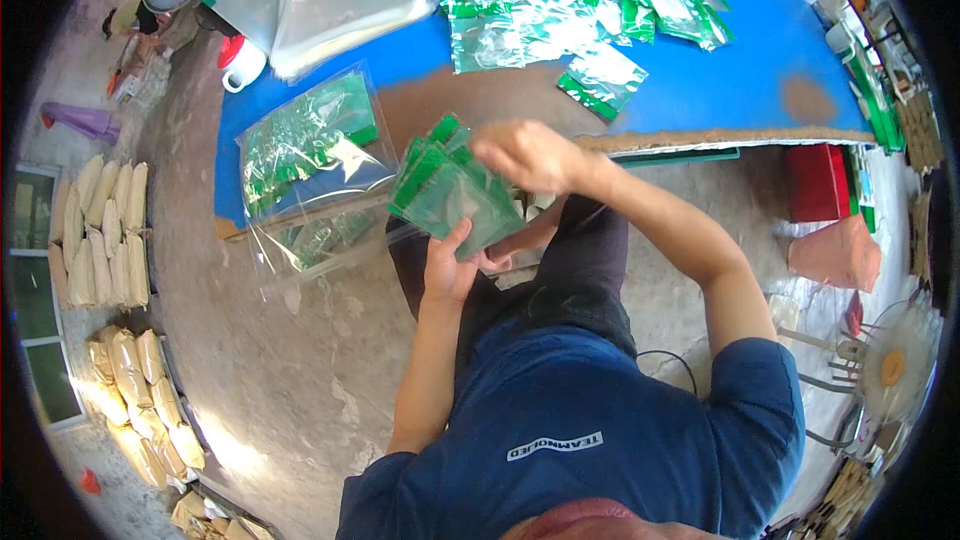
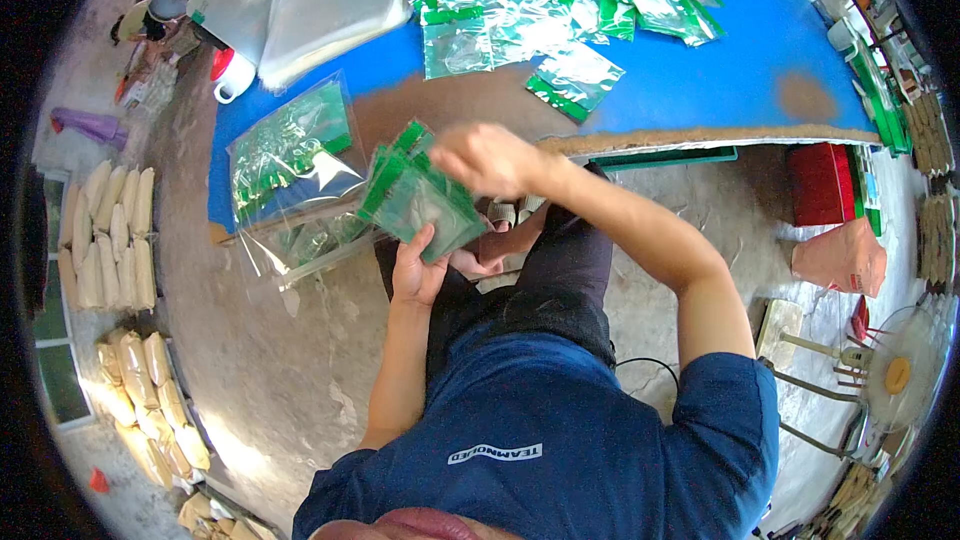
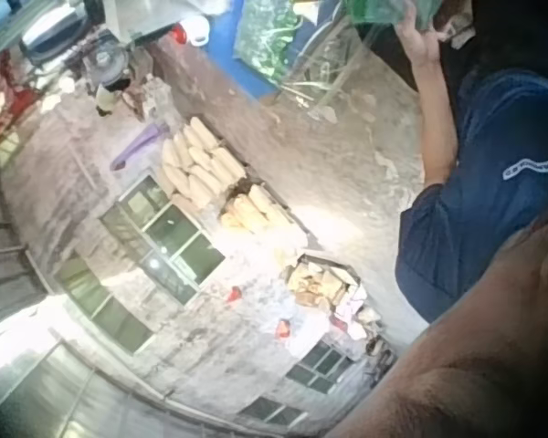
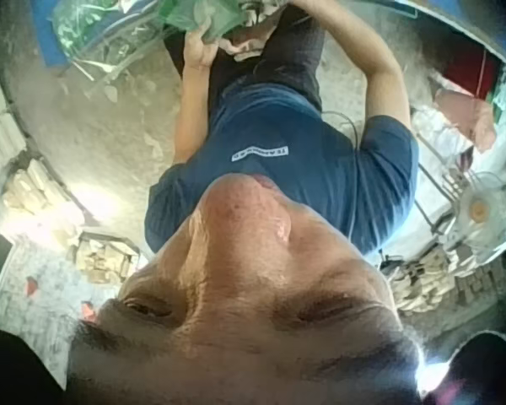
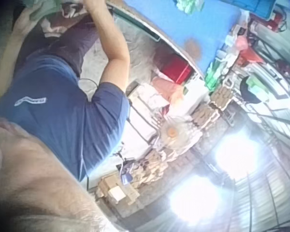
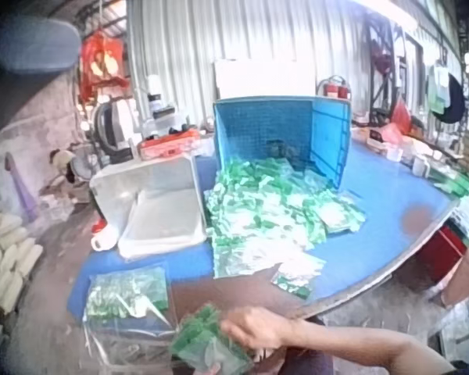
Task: Sorting green plastic packets and placing them into a clear plastic bag on a blue table.
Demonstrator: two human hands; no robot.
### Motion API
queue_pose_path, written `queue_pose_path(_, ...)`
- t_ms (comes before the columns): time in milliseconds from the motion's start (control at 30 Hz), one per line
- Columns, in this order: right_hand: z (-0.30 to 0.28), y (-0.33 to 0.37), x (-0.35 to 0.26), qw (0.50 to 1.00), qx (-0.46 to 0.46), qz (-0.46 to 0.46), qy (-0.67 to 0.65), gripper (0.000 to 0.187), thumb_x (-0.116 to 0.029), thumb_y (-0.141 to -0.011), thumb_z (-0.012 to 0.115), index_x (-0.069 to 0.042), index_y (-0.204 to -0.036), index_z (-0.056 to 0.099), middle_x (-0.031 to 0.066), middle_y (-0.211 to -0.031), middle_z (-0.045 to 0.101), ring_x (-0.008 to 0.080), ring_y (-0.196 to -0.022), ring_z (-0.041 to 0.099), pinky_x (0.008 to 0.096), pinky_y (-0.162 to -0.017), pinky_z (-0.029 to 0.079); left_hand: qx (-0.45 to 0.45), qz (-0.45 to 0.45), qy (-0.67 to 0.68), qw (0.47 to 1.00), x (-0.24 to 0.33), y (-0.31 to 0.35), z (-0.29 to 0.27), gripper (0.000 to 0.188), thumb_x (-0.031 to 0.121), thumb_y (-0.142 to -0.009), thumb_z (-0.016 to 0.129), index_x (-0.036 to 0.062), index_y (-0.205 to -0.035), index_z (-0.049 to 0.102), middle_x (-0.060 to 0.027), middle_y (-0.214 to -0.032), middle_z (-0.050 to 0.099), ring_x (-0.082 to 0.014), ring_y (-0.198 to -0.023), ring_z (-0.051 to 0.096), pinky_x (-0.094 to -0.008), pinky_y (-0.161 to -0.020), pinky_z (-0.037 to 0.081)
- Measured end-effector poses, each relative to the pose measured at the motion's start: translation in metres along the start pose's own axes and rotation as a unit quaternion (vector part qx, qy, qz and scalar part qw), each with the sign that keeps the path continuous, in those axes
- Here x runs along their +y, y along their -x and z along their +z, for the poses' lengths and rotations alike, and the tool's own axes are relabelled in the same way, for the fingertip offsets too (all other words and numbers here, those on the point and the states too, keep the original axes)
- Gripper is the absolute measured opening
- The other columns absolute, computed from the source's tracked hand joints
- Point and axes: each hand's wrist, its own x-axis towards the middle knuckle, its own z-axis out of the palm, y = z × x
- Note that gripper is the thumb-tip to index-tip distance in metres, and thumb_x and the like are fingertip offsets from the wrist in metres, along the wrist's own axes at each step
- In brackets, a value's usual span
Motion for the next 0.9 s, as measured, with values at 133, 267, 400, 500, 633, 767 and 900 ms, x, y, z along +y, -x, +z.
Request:
queue_pose_path(133, -0.015, -0.044, 0.063, 0.919, 0.218, 0.053, 0.323, 0.060, -0.050, -0.099, 0.048, -0.003, -0.135, 0.052, 0.0229, -0.143, 0.047, 0.0408, -0.138, 0.037, 0.0568, -0.113, 0.028, 0.008, 0.032, 0.007, 0.999, 0.003, -0.002, -0.001, 0.050, 0.005, -0.092, 0.062, 0.0020, -0.139, 0.045, -0.0093, -0.132, 0.057, -0.0254, -0.123, 0.055, -0.0429, -0.107, 0.043)
queue_pose_path(267, 0.011, -0.018, 0.048, 0.969, 0.090, -0.139, 0.182, 0.050, -0.043, -0.101, 0.047, -0.001, -0.125, 0.059, 0.0185, -0.134, 0.056, 0.0371, -0.127, 0.051, 0.0522, -0.112, 0.033, 0.046, 0.066, 0.033, 0.996, 0.014, 0.005, -0.009, 0.050, 0.005, -0.092, 0.062, 0.0029, -0.139, 0.045, -0.0096, -0.133, 0.056, -0.0258, -0.124, 0.054, -0.0438, -0.107, 0.043)
queue_pose_path(400, -0.011, -0.011, 0.018, 0.979, 0.164, -0.114, 0.035, 0.031, -0.033, -0.098, 0.054, -0.005, -0.105, 0.066, 0.0217, -0.100, 0.067, 0.0423, -0.094, 0.063, 0.0476, -0.086, 0.051, 0.029, 0.036, -0.001, 0.999, 0.016, 0.008, -0.011, 0.052, 0.005, -0.092, 0.061, 0.0031, -0.140, 0.043, -0.0103, -0.135, 0.054, -0.0262, -0.127, 0.052, -0.0434, -0.108, 0.042)
queue_pose_path(500, -0.049, -0.022, 0.113, 0.874, 0.351, 0.168, 0.290, 0.074, -0.062, -0.095, 0.045, 0.000, -0.134, 0.053, 0.0271, -0.134, 0.054, 0.0442, -0.130, 0.046, 0.0567, -0.107, 0.036, 0.009, 0.004, 0.039, 0.999, 0.012, 0.002, -0.009, 0.054, 0.001, -0.090, 0.061, 0.0049, -0.142, 0.044, -0.0115, -0.138, 0.054, -0.0281, -0.129, 0.052, -0.0457, -0.112, 0.041)
queue_pose_path(633, 0.002, -0.002, 0.088, 0.937, 0.155, 0.118, 0.291, 0.072, -0.063, -0.095, 0.044, -0.006, -0.140, 0.049, 0.0229, -0.144, 0.045, 0.0421, -0.135, 0.040, 0.0680, -0.108, 0.026, -0.025, 0.007, 0.108, 0.994, 0.009, 0.006, -0.027, 0.056, -0.001, -0.090, 0.060, 0.0036, -0.143, 0.042, -0.0122, -0.139, 0.052, -0.0294, -0.132, 0.049, -0.0468, -0.114, 0.039)
queue_pose_path(767, 0.013, 0.006, 0.009, 0.998, -0.024, -0.024, 0.059, 0.045, -0.043, -0.100, 0.048, -0.008, -0.125, 0.062, 0.0193, -0.129, 0.059, 0.0358, -0.128, 0.050, 0.0475, -0.110, 0.035, -0.006, 0.006, 0.064, 0.998, 0.005, -0.004, -0.017, 0.053, 0.002, -0.091, 0.060, 0.0051, -0.141, 0.044, -0.0106, -0.139, 0.053, -0.0292, -0.130, 0.050, -0.0475, -0.113, 0.040)
queue_pose_path(900, -0.031, -0.047, 0.056, 0.952, 0.197, 0.179, 0.152, 0.065, -0.058, -0.099, 0.041, -0.006, -0.136, 0.052, 0.0257, -0.142, 0.047, 0.0385, -0.138, 0.040, 0.0548, -0.113, 0.029, 0.015, -0.006, 0.079, 0.997, 0.003, -0.005, -0.026, 0.052, 0.003, -0.090, 0.060, 0.0054, -0.140, 0.045, -0.0104, -0.139, 0.054, -0.0288, -0.131, 0.050, -0.0475, -0.112, 0.041)
